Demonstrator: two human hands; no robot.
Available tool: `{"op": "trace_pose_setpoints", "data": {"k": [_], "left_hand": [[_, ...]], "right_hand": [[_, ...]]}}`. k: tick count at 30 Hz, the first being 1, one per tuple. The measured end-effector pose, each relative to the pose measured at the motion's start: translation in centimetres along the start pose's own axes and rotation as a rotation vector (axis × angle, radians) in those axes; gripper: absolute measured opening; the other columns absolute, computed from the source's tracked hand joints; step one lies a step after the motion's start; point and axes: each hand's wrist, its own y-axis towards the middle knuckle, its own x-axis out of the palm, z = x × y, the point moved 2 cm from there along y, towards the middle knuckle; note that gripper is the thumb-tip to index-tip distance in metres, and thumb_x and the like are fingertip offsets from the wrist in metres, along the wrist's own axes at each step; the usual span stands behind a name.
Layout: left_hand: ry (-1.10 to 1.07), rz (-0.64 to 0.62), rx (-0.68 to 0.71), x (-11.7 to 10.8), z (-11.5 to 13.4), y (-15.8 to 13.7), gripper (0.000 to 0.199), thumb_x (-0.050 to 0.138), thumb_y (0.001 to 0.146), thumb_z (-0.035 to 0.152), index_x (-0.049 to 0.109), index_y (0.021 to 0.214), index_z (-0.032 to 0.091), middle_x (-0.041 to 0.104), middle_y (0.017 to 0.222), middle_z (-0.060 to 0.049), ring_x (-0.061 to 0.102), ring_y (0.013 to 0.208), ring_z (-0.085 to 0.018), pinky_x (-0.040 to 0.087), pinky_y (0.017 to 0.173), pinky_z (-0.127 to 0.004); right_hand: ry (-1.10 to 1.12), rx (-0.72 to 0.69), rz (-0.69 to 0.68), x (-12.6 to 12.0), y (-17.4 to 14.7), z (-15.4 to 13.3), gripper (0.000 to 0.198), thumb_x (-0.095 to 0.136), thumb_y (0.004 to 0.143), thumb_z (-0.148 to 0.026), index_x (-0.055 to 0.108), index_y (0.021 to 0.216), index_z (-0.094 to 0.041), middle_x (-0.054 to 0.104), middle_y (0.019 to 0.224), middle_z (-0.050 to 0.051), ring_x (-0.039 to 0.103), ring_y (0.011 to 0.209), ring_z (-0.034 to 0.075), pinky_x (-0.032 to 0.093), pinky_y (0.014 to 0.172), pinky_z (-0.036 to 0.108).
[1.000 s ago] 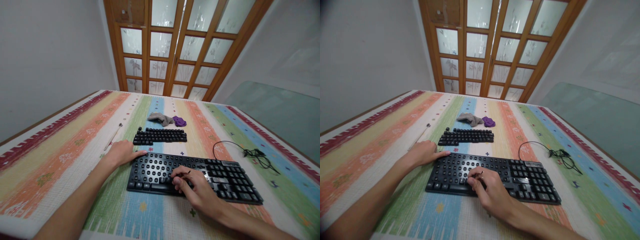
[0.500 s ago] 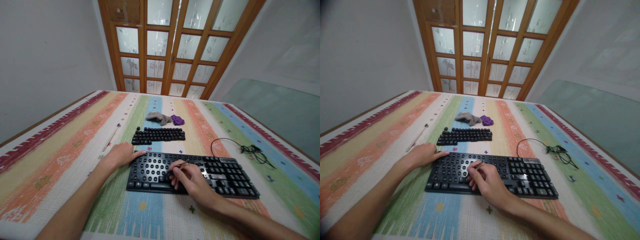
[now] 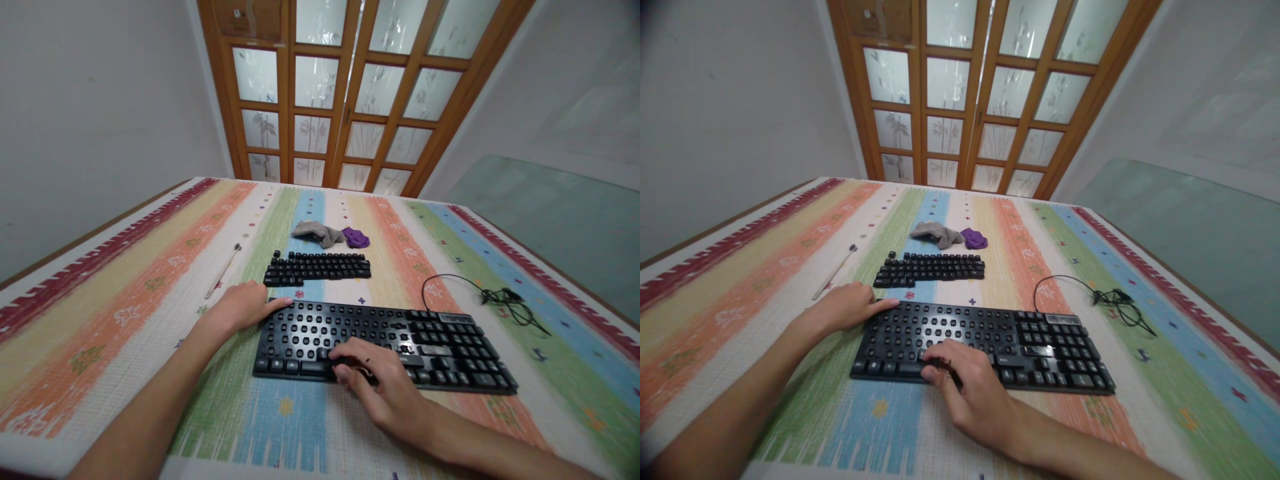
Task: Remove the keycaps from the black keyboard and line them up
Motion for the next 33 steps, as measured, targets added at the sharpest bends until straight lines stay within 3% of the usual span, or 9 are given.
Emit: {"op": "trace_pose_setpoints", "data": {"k": [5,11,15,21,26,30,33], "left_hand": [[-0.007,0.035,0.008,0.0,-0.1,0.1,0.08,0.026,0.086,0.079,0.072,0.077,0.014,0.073,0.079,-0.018,0.07,0.08,-0.031,0.05,0.071,-0.036],[-0.031,0.001,-0.002,0.0,0.0,0.1,0.081,0.028,0.086,0.079,0.074,0.083,0.012,0.073,0.085,-0.022,0.07,0.085,-0.034,0.05,0.077,-0.04],[-0.013,0.011,0.006,0.3,0.0,0.3,0.081,0.028,0.087,0.077,0.074,0.084,0.011,0.073,0.084,-0.022,0.07,0.085,-0.034,0.05,0.076,-0.039],[0.047,0.062,0.04,0.1,-0.1,0.4,0.075,0.03,0.089,0.075,0.073,0.079,0.014,0.073,0.084,-0.019,0.069,0.083,-0.031,0.049,0.072,-0.036],[-0.085,0.183,0.279,-0.7,0.8,-0.2,0.054,0.041,0.094,0.058,0.067,0.071,0.016,0.065,0.067,-0.009,0.06,0.065,-0.02,0.042,0.065,-0.03],[-0.386,0.145,0.525,-0.7,2.6,-1.2,0.026,0.057,0.087,0.041,0.066,0.088,0.016,0.052,0.055,0.003,0.048,0.051,-0.012,0.035,0.057,-0.025],[-0.512,0.096,0.632,-0.4,4.4,-2.0,0.028,0.061,0.084,0.038,0.065,0.101,0.017,0.045,0.054,0.007,0.044,0.049,-0.01,0.034,0.055,-0.023]], "right_hand": [[-0.146,-0.116,-0.123,0.0,1.5,-0.8,0.022,0.048,0.098,-0.027,0.067,0.105,-0.016,0.073,0.089,0.009,0.068,0.081,0.02,0.054,0.076,0.033],[-0.197,0.037,-0.261,-0.7,5.5,-0.5,0.03,0.042,0.101,-0.031,0.066,0.095,-0.015,0.072,0.086,0.009,0.066,0.075,0.019,0.048,0.072,0.032],[-0.137,0.13,-0.384,-0.7,8.1,0.4,0.038,0.041,0.101,-0.033,0.055,0.069,-0.019,0.06,0.059,0.001,0.054,0.055,0.014,0.04,0.058,0.027],[0.089,0.323,-0.435,-0.5,9.4,2.7,0.038,0.038,0.101,-0.041,0.059,0.079,-0.017,0.052,0.052,-0.003,0.048,0.049,0.012,0.037,0.053,0.026],[0.181,0.275,-0.338,-2.5,9.0,2.8,0.044,0.039,0.099,-0.054,0.06,0.084,-0.017,0.049,0.057,-0.003,0.043,0.051,0.011,0.034,0.05,0.025],[0.246,0.261,-0.314,-3.7,7.6,2.2,0.044,0.038,0.099,-0.055,0.059,0.093,-0.016,0.052,0.064,-0.003,0.044,0.053,0.01,0.034,0.049,0.024],[0.249,0.266,-0.286,-4.1,6.1,1.8,0.042,0.038,0.1,-0.053,0.058,0.1,-0.016,0.053,0.068,-0.002,0.046,0.055,0.01,0.036,0.05,0.023]]}}
